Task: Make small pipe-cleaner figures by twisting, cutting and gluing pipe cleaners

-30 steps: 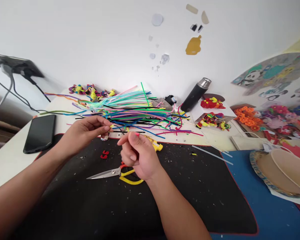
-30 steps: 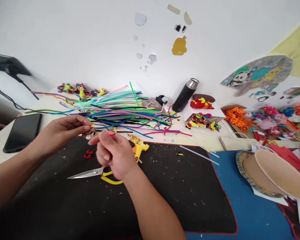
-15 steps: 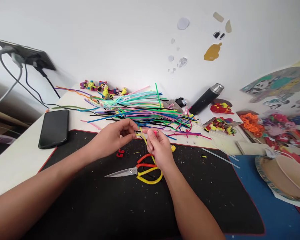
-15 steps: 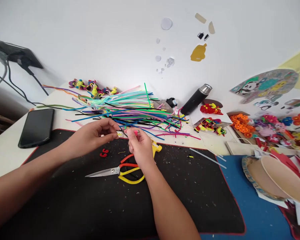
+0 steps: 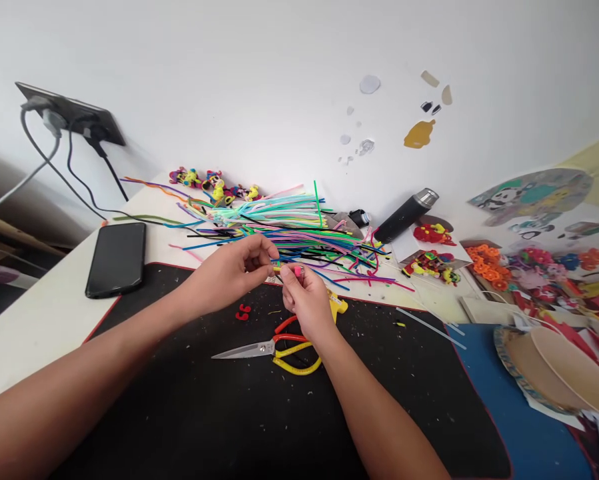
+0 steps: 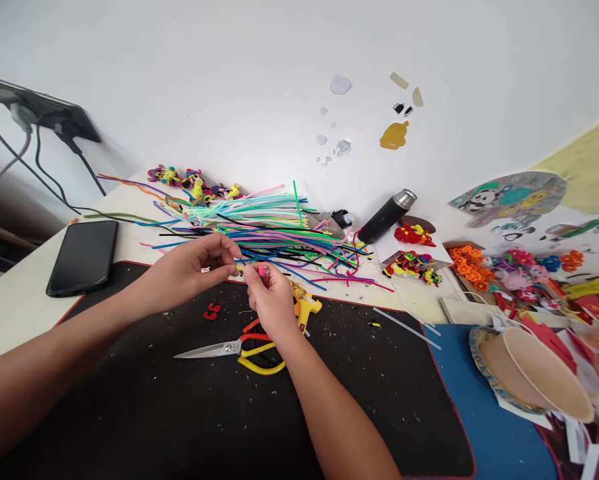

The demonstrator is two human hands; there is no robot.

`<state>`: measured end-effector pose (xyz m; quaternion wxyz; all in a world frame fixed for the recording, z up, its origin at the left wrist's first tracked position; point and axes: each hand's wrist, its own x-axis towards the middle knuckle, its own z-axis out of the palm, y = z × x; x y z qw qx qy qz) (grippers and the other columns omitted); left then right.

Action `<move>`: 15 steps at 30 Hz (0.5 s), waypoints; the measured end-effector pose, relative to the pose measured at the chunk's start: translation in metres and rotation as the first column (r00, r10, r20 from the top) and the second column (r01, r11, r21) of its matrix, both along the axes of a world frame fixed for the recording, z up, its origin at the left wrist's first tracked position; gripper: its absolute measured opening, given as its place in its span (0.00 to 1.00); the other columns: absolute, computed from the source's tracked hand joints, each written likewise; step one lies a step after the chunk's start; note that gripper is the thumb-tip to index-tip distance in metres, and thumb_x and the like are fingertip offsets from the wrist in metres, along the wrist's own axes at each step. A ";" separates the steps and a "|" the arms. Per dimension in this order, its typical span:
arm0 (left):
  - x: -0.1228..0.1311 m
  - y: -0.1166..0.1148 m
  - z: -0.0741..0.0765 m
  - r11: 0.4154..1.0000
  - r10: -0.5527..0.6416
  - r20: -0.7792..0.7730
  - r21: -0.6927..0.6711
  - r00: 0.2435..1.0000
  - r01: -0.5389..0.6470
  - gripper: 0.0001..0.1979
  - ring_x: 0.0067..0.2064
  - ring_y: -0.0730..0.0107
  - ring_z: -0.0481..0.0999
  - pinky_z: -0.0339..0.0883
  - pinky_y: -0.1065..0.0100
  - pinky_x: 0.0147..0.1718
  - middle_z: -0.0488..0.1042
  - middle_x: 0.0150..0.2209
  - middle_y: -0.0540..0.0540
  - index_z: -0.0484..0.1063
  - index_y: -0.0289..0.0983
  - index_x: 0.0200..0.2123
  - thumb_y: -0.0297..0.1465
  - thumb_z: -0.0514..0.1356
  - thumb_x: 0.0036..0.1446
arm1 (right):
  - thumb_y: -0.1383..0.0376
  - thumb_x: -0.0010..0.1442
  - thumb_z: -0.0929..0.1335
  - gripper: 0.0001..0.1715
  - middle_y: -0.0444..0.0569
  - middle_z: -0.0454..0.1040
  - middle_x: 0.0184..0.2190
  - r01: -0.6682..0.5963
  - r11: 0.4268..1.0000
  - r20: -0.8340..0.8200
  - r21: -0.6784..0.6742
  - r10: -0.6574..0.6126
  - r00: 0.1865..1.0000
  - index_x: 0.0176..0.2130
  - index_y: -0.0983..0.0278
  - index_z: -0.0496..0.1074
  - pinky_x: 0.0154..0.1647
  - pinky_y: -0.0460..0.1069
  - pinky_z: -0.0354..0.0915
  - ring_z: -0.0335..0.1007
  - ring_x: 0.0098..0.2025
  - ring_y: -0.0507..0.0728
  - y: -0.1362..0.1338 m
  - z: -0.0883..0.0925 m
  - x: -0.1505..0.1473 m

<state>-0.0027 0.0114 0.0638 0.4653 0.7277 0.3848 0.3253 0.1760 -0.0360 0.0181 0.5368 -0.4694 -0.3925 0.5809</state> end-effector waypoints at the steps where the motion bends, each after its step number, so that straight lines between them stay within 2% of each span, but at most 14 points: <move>1: 0.001 0.001 0.001 1.000 0.001 0.007 -0.004 1.000 -0.001 0.09 0.31 0.68 0.74 0.67 0.68 0.32 0.73 0.29 0.53 0.70 0.40 0.42 0.37 0.62 0.61 | 0.44 0.57 0.77 0.26 0.32 0.56 0.17 -0.011 1.000 0.006 0.007 0.010 1.000 0.37 0.61 0.72 0.18 0.44 0.46 0.47 0.18 0.47 0.001 0.003 0.001; 5: 0.003 0.003 -0.001 1.000 -0.002 0.018 -0.028 1.000 0.003 0.10 0.32 0.67 0.74 0.67 0.68 0.32 0.74 0.29 0.53 0.70 0.40 0.43 0.38 0.63 0.61 | 0.45 0.58 0.77 0.25 0.33 0.57 0.18 -0.021 0.999 0.030 0.049 0.019 0.999 0.37 0.62 0.73 0.18 0.44 0.46 0.48 0.18 0.47 0.006 0.006 0.003; 11: 0.007 0.004 -0.014 0.998 -0.018 0.008 -0.058 1.000 0.018 0.10 0.32 0.69 0.74 0.66 0.69 0.32 0.73 0.30 0.54 0.71 0.40 0.43 0.38 0.63 0.63 | 0.46 0.60 0.76 0.23 0.33 0.56 0.19 -0.005 0.998 0.052 0.055 0.003 0.999 0.37 0.61 0.72 0.19 0.45 0.47 0.47 0.19 0.48 0.001 -0.011 0.009; 15: 0.015 0.001 -0.014 0.993 -0.054 0.012 -0.102 0.998 0.055 0.13 0.33 0.67 0.76 0.67 0.69 0.33 0.75 0.30 0.52 0.73 0.39 0.44 0.42 0.65 0.63 | 0.47 0.61 0.76 0.21 0.34 0.56 0.20 -0.005 0.996 0.141 0.092 -0.009 0.990 0.36 0.61 0.73 0.20 0.45 0.47 0.47 0.20 0.48 -0.003 -0.015 0.018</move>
